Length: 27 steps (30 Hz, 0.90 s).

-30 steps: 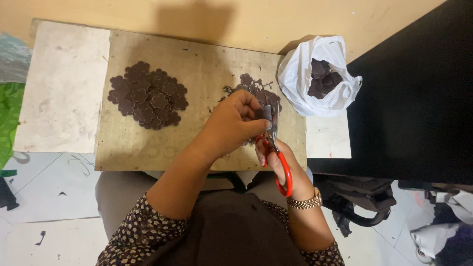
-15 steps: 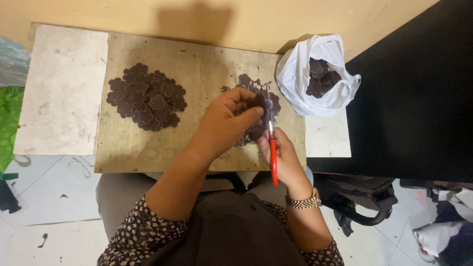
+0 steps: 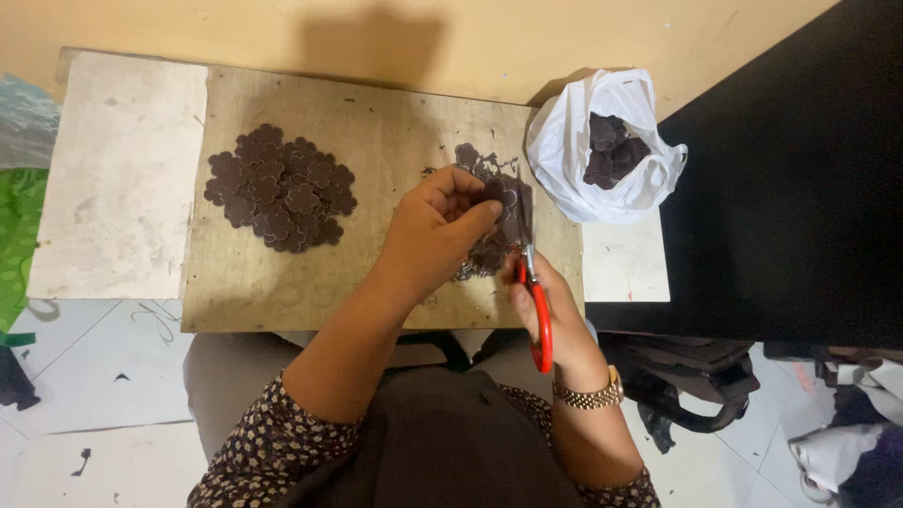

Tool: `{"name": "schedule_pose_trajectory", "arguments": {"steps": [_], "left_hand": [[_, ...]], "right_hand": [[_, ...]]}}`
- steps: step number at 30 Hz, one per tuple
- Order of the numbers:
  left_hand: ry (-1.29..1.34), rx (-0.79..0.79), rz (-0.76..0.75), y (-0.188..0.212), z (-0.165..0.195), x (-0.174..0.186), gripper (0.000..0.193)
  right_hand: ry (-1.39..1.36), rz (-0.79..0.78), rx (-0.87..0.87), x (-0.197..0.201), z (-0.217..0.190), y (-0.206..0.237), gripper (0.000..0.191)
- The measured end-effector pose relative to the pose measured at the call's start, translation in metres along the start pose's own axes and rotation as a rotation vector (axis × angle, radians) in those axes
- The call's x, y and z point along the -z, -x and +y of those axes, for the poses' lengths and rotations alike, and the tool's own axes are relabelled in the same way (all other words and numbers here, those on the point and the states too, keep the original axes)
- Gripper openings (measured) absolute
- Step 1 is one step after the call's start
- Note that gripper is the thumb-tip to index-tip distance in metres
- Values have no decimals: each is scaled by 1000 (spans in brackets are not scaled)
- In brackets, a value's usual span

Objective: The person uses red-handled scissors to cut a dark brown material into flower-shaped pieces. They hold the material with the left hand and cut with the right, placing finished pieces into a pile on the table.

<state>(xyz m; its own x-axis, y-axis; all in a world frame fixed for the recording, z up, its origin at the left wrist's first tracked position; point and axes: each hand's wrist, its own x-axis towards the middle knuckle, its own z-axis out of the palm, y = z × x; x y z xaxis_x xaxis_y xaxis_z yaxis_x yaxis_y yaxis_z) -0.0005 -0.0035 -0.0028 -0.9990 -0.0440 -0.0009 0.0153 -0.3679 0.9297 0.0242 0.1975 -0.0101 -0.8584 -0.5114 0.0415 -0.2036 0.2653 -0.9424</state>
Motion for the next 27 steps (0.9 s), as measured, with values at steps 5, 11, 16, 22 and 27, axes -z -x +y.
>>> {"name": "schedule_pose_trajectory", "arguments": {"steps": [5,11,16,22,27], "left_hand": [[157,-23,-59,0,-4,-3,14],[208,58,-156,1,-13,0,13],[211,136,-191,2,-13,4,14],[156,165,-230,2,-10,4,14],[112,183,-204,4,-4,0,13]], "right_hand": [[-181,-100,-10,-6,0,-2,66],[-249,-129,-28,-6,-14,2,72],[-277,-136,-36,-5,-20,5,77],[-324,-221,-32,1,-11,3,74],[-250,-198,-55,4,-11,4,75]]}}
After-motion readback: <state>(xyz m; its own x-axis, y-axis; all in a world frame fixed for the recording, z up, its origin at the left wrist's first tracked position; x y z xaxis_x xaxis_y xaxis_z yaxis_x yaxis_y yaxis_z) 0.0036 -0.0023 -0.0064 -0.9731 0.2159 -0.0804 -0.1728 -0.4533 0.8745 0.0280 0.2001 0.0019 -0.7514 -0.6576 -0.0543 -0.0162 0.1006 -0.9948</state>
